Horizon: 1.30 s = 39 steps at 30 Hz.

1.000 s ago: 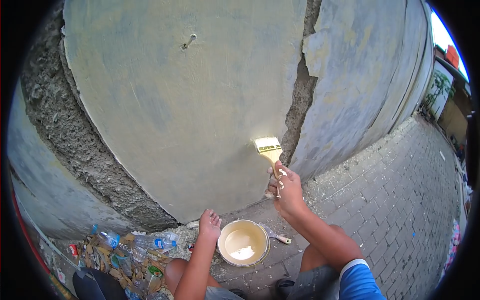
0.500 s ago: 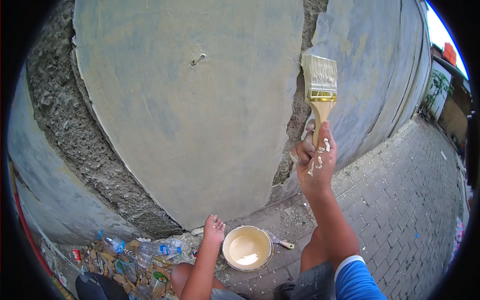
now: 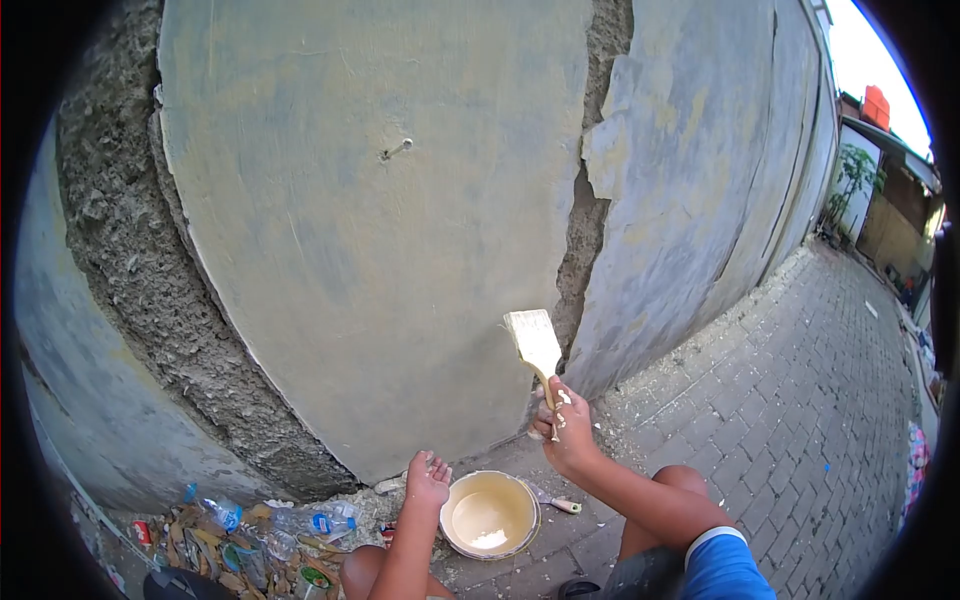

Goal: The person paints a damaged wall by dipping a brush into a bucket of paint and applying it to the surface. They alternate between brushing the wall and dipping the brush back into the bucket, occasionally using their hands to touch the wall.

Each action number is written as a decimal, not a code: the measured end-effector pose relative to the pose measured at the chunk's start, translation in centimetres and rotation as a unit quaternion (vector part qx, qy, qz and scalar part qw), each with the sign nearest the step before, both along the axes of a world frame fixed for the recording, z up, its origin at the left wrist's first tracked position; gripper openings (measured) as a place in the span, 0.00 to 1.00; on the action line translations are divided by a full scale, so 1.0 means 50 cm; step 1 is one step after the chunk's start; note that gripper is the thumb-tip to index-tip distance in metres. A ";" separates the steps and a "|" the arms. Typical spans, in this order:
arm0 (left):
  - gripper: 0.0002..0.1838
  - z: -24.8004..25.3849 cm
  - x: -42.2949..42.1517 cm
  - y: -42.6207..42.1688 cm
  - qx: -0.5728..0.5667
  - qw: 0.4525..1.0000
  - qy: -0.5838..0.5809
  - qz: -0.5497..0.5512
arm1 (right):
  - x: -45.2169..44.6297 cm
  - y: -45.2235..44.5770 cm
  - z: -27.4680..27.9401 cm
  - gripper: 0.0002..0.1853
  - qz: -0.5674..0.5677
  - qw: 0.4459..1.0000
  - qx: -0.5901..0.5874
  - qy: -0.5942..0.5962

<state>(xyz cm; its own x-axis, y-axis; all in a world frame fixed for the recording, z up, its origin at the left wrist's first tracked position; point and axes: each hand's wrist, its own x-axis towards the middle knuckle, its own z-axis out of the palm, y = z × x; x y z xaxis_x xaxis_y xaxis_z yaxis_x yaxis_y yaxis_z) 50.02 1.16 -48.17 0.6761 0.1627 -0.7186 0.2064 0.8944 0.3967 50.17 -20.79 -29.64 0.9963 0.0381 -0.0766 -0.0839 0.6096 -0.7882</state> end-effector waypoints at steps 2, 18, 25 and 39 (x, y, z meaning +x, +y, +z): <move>0.19 -0.004 -0.001 -0.001 0.019 1.000 -0.014 -0.001 | 0.012 0.011 0.003 0.14 -0.001 0.999 -0.034 -0.027; 0.19 0.019 -0.052 0.035 0.038 0.999 -0.018 0.024 | 0.069 -0.036 0.276 0.15 -0.059 0.952 0.028 -0.300; 0.17 0.028 -0.052 0.011 0.010 1.000 -0.030 0.003 | 0.059 -0.043 0.025 0.17 -0.020 0.991 -0.094 -0.098; 0.18 0.007 -0.033 -0.028 0.013 1.000 -0.002 -0.023 | 0.034 0.012 -0.157 0.15 0.052 0.985 -0.140 0.088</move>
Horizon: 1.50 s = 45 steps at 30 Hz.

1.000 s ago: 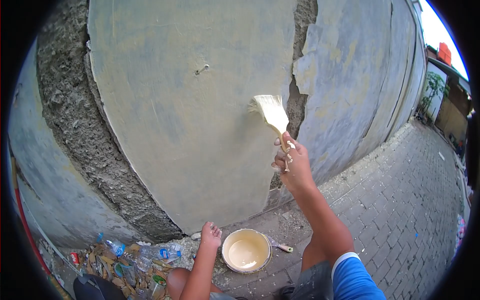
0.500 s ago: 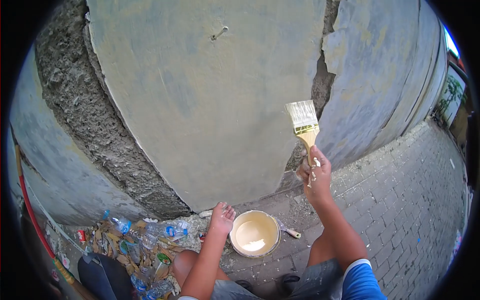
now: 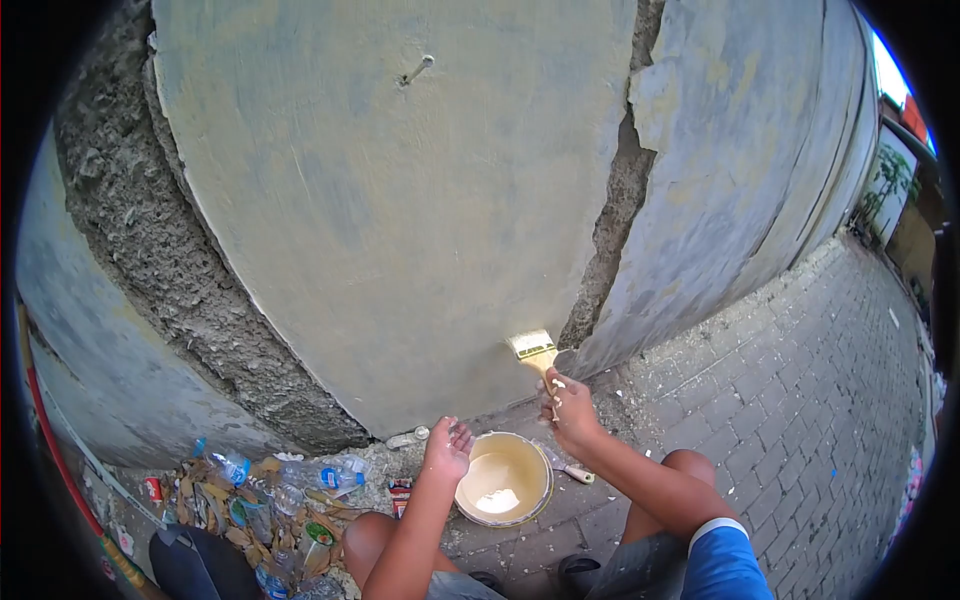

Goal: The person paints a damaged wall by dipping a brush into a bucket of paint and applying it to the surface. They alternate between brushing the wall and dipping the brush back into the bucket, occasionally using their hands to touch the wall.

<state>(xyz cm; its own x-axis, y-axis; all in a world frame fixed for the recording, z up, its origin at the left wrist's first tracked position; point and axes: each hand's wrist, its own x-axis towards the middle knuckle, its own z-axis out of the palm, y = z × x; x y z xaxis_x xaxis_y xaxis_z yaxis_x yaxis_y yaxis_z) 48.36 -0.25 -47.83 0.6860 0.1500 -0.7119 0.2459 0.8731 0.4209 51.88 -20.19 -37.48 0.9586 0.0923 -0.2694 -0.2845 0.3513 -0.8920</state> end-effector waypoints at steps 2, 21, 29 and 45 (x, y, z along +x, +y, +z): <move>0.19 -0.013 0.007 0.010 -0.009 1.000 -0.002 0.009 | 0.019 -0.007 0.068 0.15 0.009 0.999 0.049 0.023; 0.21 -0.034 0.030 0.012 0.024 1.000 -0.005 0.011 | 0.079 -0.003 0.417 0.17 -0.032 0.917 0.175 -0.357; 0.18 -0.071 0.018 0.027 0.043 0.998 0.034 -0.009 | 0.027 -0.071 0.275 0.17 -0.023 0.960 0.100 -0.260; 0.17 0.024 -0.035 -0.011 0.018 1.000 -0.002 -0.011 | -0.022 -0.024 -0.062 0.16 0.120 0.986 -0.009 0.112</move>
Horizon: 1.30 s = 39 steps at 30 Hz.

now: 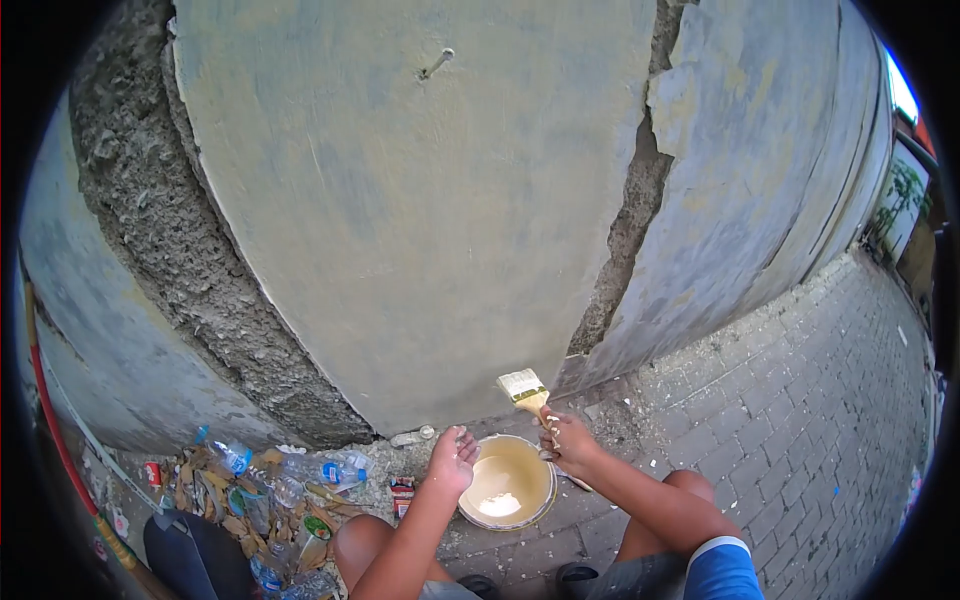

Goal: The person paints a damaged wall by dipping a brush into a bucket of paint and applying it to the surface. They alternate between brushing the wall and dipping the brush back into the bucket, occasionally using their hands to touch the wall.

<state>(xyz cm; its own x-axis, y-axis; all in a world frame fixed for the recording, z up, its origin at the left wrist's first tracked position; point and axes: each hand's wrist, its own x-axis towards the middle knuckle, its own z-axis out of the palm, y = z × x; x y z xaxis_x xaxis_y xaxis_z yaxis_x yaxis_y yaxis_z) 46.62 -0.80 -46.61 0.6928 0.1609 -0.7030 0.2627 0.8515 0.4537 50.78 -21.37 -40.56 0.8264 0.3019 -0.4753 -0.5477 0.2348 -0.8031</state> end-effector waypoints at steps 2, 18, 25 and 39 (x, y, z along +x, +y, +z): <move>0.17 -0.005 -0.011 -0.006 -0.006 1.000 0.011 -0.004 | 0.005 0.012 0.008 0.15 -0.028 0.998 -0.008 -0.049; 0.15 0.001 0.032 -0.042 -0.029 0.999 -0.020 -0.010 | 0.025 0.102 0.403 0.13 -0.085 0.939 0.153 -0.295; 0.14 0.004 0.031 -0.051 -0.042 0.999 -0.018 -0.028 | 0.070 0.122 0.542 0.16 -0.102 0.883 0.169 -0.427; 0.15 -0.020 0.027 -0.018 -0.024 1.000 -0.007 -0.010 | -0.003 0.016 0.179 0.16 -0.074 0.953 0.109 -0.273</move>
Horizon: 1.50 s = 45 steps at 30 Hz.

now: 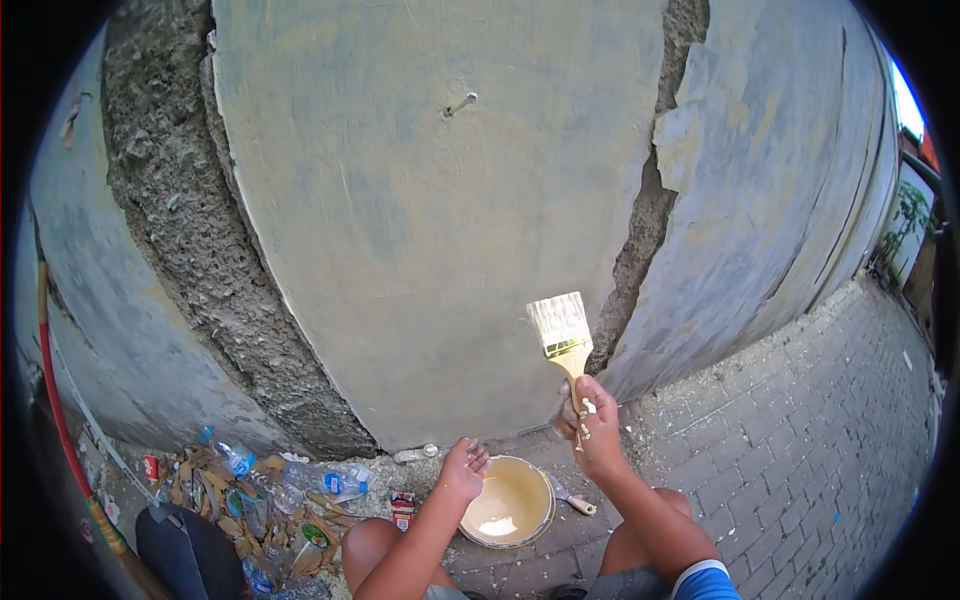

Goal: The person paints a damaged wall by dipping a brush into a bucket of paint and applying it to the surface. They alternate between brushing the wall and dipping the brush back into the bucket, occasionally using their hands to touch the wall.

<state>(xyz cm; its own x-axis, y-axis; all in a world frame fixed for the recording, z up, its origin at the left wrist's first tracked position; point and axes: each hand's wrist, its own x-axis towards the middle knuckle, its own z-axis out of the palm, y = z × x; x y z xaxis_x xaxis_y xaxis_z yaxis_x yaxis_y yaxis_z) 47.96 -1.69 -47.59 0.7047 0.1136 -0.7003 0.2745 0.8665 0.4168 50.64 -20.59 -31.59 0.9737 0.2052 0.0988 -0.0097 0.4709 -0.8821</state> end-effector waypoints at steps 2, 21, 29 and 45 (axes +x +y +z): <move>0.15 -0.013 0.003 0.002 -0.008 1.000 0.003 0.001 | -0.015 0.011 -0.024 0.15 0.037 0.998 -0.023 0.041; 0.18 -0.014 0.024 -0.009 -0.021 1.000 -0.008 -0.005 | 0.002 0.095 0.245 0.17 0.009 0.999 0.044 0.015; 0.15 0.015 0.009 -0.030 -0.023 1.000 -0.014 -0.009 | 0.082 0.102 0.369 0.18 -0.067 0.975 0.049 -0.204; 0.15 -0.026 -0.024 0.033 0.127 0.992 0.014 0.004 | 0.011 -0.151 -0.088 0.14 0.054 0.733 -0.630 -0.249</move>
<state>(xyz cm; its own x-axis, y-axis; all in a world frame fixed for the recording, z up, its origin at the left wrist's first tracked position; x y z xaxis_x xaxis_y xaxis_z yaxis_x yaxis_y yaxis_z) 46.76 -0.06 -48.88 0.6844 0.2932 -0.6675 0.2828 0.7371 0.6138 51.18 -28.13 -35.99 0.8524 0.5127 0.1021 0.4846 -0.7017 -0.5222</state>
